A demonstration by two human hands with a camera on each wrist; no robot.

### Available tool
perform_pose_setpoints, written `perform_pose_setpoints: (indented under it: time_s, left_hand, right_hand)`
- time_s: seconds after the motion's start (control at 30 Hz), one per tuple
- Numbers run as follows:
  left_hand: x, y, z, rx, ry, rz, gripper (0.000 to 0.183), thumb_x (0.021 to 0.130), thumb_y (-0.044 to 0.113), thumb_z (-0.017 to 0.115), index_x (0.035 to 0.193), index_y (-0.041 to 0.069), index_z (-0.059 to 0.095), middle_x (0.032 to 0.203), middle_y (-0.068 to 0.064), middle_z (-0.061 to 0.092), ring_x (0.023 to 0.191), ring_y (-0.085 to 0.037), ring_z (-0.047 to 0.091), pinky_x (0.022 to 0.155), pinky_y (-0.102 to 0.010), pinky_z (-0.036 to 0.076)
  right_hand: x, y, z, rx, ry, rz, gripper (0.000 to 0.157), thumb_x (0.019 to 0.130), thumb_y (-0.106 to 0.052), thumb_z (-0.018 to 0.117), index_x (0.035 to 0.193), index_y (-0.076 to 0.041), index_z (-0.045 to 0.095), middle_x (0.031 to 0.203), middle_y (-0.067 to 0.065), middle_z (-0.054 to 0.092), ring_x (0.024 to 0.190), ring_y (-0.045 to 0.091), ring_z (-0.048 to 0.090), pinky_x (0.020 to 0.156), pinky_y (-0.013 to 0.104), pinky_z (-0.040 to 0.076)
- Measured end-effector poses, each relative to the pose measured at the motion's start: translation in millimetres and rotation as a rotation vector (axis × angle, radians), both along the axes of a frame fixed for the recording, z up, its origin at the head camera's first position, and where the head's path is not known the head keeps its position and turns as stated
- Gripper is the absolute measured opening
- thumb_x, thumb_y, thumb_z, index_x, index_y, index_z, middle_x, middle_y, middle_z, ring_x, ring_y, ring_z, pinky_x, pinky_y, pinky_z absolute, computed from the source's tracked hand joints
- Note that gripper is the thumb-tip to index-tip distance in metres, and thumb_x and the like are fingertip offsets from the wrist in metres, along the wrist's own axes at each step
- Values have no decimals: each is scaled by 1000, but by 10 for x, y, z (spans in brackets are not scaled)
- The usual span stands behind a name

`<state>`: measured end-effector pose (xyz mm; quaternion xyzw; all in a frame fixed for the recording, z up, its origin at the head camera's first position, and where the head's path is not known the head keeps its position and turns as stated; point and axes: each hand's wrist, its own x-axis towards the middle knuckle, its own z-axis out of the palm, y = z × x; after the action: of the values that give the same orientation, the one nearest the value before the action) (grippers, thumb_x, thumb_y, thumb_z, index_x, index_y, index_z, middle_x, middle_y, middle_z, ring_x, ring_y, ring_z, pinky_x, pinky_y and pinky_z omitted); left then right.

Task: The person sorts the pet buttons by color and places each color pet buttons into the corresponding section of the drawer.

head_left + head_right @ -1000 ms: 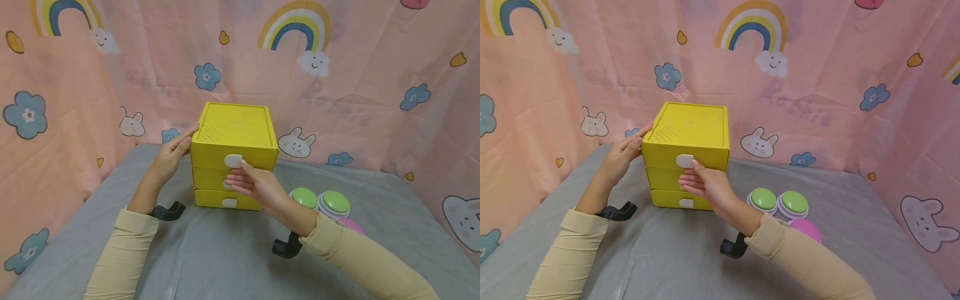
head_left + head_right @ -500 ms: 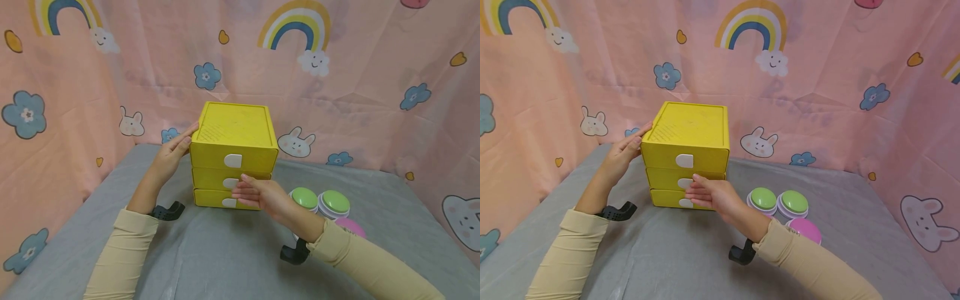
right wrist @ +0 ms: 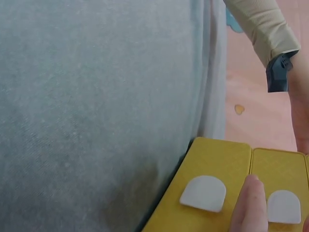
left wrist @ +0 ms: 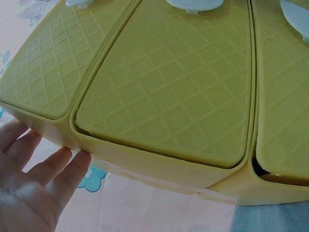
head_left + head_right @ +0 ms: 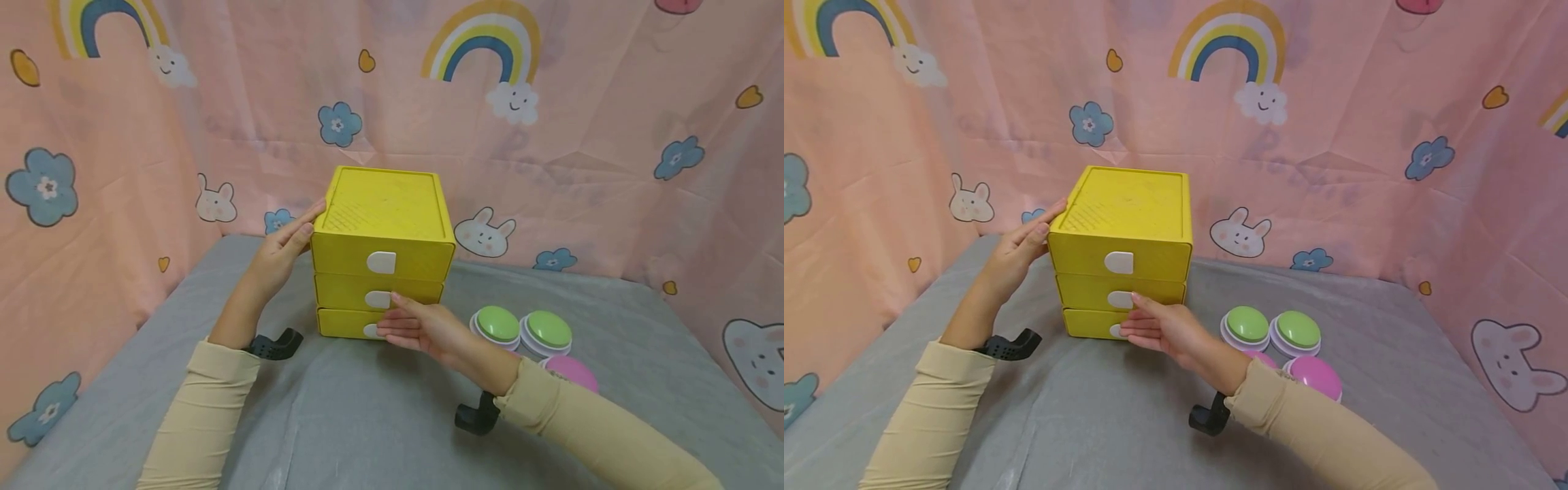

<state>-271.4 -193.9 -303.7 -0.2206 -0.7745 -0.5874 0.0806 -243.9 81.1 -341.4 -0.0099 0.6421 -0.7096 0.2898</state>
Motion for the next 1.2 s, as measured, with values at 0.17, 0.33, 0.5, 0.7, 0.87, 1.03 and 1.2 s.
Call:
perform_pose_setpoints:
  time_s: [0.17,0.33,0.5,0.7,0.87,1.03,1.2]
  left_hand:
    - [-6,-1,-4,-1,2,0,49,110,33,34,157,20,34,166,8,22,152,-14,26,120,-46,35]
    - [-9,-3,-9,2,6,-3,49,110,33,34,157,20,34,167,5,21,152,-15,26,120,-46,35]
    - [-15,-4,-16,12,10,-12,49,110,32,35,157,18,34,167,2,21,152,-15,26,120,-47,35]
    - [-7,-2,-13,11,21,-8,49,110,31,34,157,17,34,167,1,21,152,-16,26,120,-47,35]
    - [-5,-6,-13,4,21,0,49,110,31,34,156,17,34,167,2,22,152,-16,26,120,-47,35]
    - [-5,-8,-16,1,12,6,49,110,32,34,156,19,34,167,2,21,152,-15,26,120,-47,35]
    - [-15,-9,-23,1,12,2,48,109,33,35,156,20,34,166,6,22,152,-13,25,120,-46,35]
  right_hand:
    - [-11,-47,-16,-36,-20,-17,60,104,-38,50,134,14,50,108,15,72,93,18,73,100,38,53]
    - [-16,-87,-13,-61,-42,-53,61,104,-39,50,134,14,51,112,17,72,94,20,73,95,35,57]
    - [-14,-100,-17,-91,-50,-64,60,105,-37,49,136,14,50,109,16,72,94,19,73,93,34,59]
    - [-13,-119,-26,-130,-42,-77,58,104,-35,53,137,12,49,103,12,74,92,18,73,90,31,60]
    - [-12,-141,-30,-132,-37,-88,53,103,-33,54,136,9,51,103,12,74,92,17,73,89,30,60]
    - [0,-154,-15,-127,-38,-99,47,104,-30,52,134,7,52,103,11,74,92,18,73,87,29,61]
    - [7,-154,-11,-121,-33,-111,45,104,-29,52,134,5,52,103,11,74,93,19,73,88,30,60]
